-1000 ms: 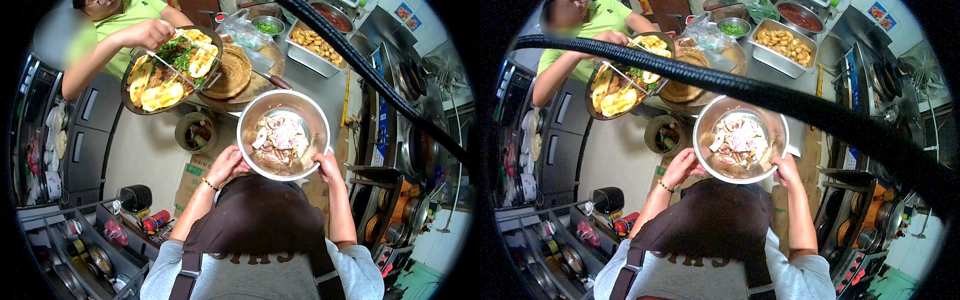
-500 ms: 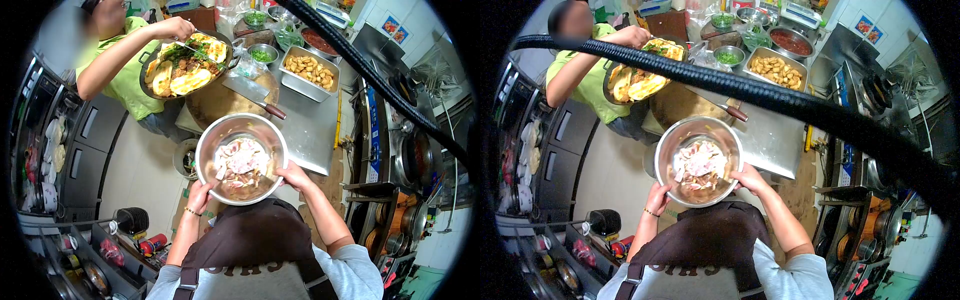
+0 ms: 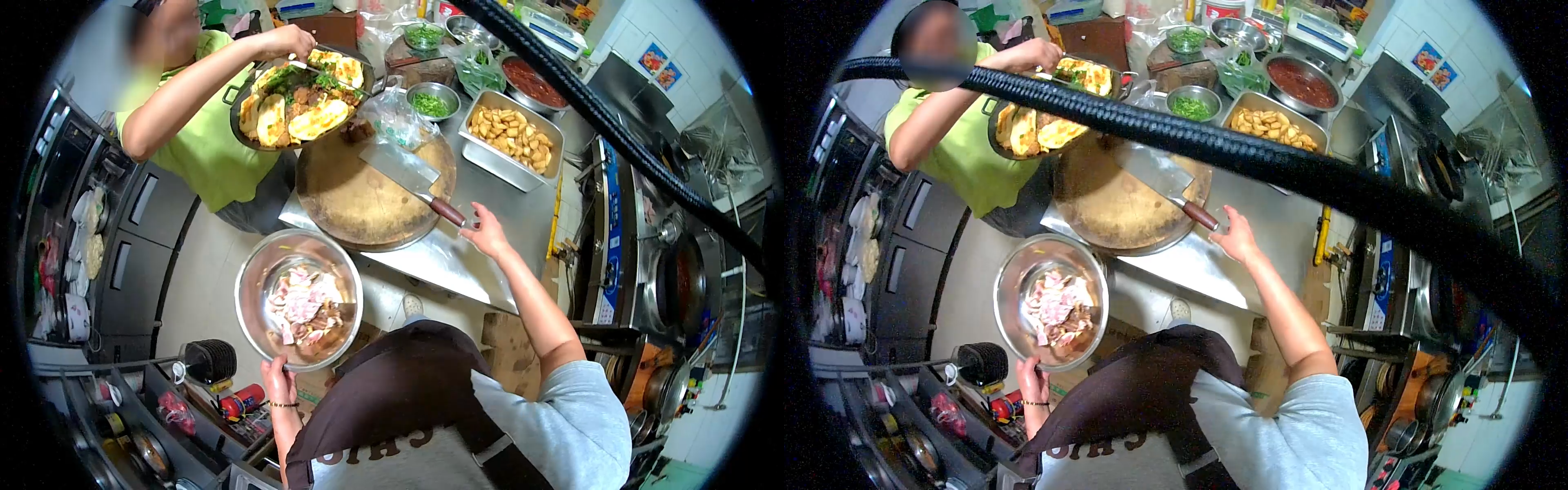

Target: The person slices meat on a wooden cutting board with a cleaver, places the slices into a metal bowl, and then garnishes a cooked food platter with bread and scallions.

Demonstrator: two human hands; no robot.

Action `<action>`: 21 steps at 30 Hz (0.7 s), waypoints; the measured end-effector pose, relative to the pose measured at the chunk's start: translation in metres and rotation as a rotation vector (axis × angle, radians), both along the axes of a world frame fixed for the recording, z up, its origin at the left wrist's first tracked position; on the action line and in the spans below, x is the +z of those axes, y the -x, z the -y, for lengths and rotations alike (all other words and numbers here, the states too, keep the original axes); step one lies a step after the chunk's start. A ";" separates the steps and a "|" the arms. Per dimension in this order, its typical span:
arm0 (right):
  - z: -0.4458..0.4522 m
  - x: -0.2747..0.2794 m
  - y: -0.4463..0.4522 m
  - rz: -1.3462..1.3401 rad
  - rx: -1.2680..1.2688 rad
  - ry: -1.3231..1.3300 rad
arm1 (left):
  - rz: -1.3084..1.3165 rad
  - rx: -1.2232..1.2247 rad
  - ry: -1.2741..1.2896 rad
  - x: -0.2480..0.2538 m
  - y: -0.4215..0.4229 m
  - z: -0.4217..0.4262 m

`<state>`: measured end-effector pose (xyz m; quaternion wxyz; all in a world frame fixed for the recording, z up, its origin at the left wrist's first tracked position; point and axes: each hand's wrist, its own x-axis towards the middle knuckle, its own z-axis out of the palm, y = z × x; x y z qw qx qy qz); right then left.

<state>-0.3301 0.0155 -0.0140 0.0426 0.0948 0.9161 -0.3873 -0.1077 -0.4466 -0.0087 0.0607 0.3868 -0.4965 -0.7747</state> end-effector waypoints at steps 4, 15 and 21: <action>0.003 -0.033 0.028 -0.070 0.118 -0.109 | -0.039 0.082 0.013 0.012 0.002 -0.008; -0.019 -0.017 0.075 0.110 0.422 -0.081 | -0.017 0.218 0.030 0.028 0.030 -0.048; -0.035 0.024 0.144 0.026 0.415 -0.063 | 0.018 0.140 0.049 0.039 0.067 -0.073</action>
